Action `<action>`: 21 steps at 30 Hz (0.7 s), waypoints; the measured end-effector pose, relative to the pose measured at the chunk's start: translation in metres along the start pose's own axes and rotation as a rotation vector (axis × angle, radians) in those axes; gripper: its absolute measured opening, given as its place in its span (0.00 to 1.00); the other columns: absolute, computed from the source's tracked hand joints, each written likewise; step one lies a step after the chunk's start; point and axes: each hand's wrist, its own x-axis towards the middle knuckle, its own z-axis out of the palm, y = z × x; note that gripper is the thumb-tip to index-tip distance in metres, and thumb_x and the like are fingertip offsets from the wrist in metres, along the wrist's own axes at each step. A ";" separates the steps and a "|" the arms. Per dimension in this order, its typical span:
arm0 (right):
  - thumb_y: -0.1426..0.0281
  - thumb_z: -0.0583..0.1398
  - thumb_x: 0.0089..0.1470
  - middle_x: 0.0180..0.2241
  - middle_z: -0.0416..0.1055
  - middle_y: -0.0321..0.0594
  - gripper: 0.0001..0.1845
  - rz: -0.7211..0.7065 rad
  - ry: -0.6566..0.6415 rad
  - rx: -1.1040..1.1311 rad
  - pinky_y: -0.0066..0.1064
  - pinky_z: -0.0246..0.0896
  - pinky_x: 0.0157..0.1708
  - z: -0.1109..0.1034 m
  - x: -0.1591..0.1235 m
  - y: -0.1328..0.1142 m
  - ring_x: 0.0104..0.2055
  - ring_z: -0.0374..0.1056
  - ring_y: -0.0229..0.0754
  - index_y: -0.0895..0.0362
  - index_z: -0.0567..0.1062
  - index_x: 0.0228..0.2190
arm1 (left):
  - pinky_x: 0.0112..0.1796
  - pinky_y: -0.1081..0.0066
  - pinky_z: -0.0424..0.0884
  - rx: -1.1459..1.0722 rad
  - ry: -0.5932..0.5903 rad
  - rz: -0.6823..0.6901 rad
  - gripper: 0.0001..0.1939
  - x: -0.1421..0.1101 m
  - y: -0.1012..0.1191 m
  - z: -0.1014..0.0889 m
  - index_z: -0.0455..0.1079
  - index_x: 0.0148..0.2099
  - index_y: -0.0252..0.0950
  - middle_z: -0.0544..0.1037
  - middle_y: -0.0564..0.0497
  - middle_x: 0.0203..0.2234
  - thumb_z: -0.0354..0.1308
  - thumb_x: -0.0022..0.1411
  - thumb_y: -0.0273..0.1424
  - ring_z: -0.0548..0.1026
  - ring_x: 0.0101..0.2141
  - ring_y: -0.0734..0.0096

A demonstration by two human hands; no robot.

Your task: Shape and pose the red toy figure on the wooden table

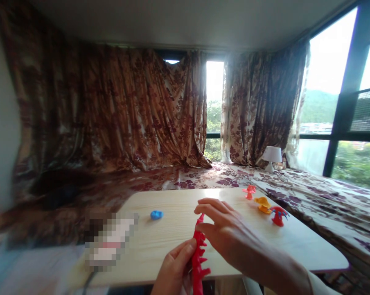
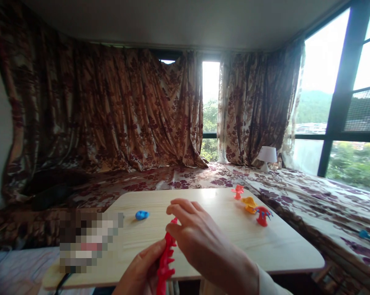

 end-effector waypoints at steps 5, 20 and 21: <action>0.77 0.56 0.56 0.45 0.67 0.41 0.11 0.147 0.124 0.150 0.33 0.62 0.45 -0.011 -0.012 0.004 0.48 0.63 0.43 0.52 0.75 0.37 | 0.21 0.76 0.69 -0.134 0.009 -0.041 0.07 -0.002 0.008 0.000 0.73 0.28 0.30 0.72 0.54 0.16 0.66 0.49 0.29 0.69 0.16 0.79; 0.74 0.54 0.58 0.33 0.66 0.39 0.08 0.201 0.206 0.229 0.30 0.60 0.33 0.016 -0.017 -0.004 0.33 0.63 0.39 0.55 0.74 0.34 | 0.26 0.72 0.73 -0.257 -0.065 -0.179 0.05 -0.013 0.013 0.002 0.74 0.33 0.28 0.78 0.50 0.21 0.62 0.54 0.27 0.74 0.20 0.75; 0.74 0.54 0.58 0.33 0.66 0.39 0.08 0.183 0.218 0.197 0.31 0.59 0.33 0.015 -0.017 -0.005 0.33 0.63 0.39 0.55 0.74 0.33 | 0.27 0.71 0.73 -0.275 -0.085 -0.188 0.05 -0.013 0.013 0.003 0.74 0.33 0.28 0.78 0.50 0.21 0.62 0.54 0.27 0.74 0.21 0.75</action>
